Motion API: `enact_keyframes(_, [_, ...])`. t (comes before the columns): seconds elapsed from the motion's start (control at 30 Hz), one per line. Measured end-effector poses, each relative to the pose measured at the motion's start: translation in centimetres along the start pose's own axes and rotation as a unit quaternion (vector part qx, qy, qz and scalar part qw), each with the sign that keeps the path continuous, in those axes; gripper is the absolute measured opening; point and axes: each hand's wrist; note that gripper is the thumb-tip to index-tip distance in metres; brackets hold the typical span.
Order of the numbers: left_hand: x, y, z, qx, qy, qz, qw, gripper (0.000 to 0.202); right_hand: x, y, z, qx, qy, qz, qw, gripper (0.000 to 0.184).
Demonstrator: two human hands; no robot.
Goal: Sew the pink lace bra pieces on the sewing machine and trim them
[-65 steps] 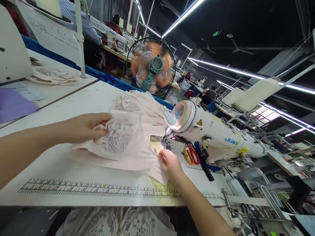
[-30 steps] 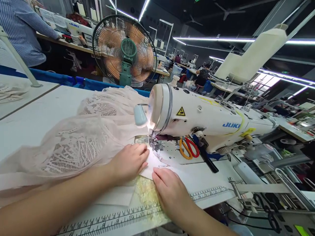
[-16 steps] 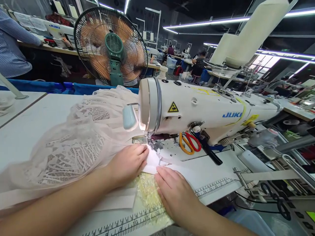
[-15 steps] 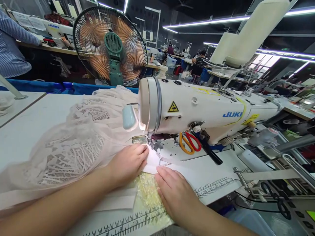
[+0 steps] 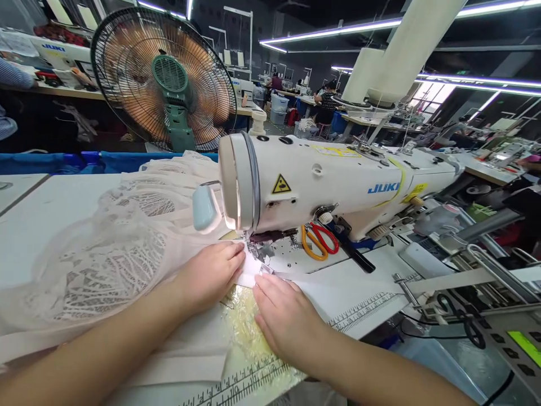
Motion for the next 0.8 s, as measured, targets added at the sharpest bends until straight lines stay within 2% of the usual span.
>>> enact_keyframes(0.1, [-0.3, 1.1, -1.7, 0.031, -0.032, -0.019, 0.999, 0.032, 0.0, -0.3, 0.3, 0.013, -0.005, 0.013, 1.000, 0.033])
enact_keyframes(0.23, [-0.7, 2.6, -4.4, 0.021, -0.037, -0.046, 0.998, 0.043, 0.1, -0.4, 0.6, 0.017, -0.018, 0.028, 0.999, 0.037])
enact_keyframes(0.33, [-1.0, 2.9, -4.9, 0.020, -0.040, -0.029, 0.999, 0.044, 0.3, -0.5, 0.7, 0.021, -0.024, 0.016, 0.999, 0.036])
enact_keyframes(0.43, [-0.9, 3.0, -4.1, 0.024, -0.006, -0.019, 1.000, 0.040, 0.4, -0.3, 0.7, 0.021, -0.027, 0.013, 0.999, 0.037])
enact_keyframes(0.6, [0.3, 3.7, -1.8, 0.049, 0.037, -0.049, 0.997, 0.044, 0.6, 0.2, 0.3, 0.030, -0.034, 0.020, 0.999, 0.036])
enact_keyframes(0.7, [0.5, 3.8, -0.4, 0.073, 0.074, -0.031, 0.994, 0.043, 0.6, 0.3, 0.1, 0.030, -0.045, 0.020, 0.998, 0.036])
enact_keyframes(0.8, [0.3, 3.6, 0.6, 0.062, 0.091, -0.024, 0.994, 0.041, 0.5, 0.4, 0.1, 0.031, -0.057, 0.024, 0.998, 0.035])
Point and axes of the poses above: each hand's wrist, its own y-axis away from the middle knuckle, its own x-axis out of the palm, z = x × y, and after that the axes turned 7 degrees about x, right-handed
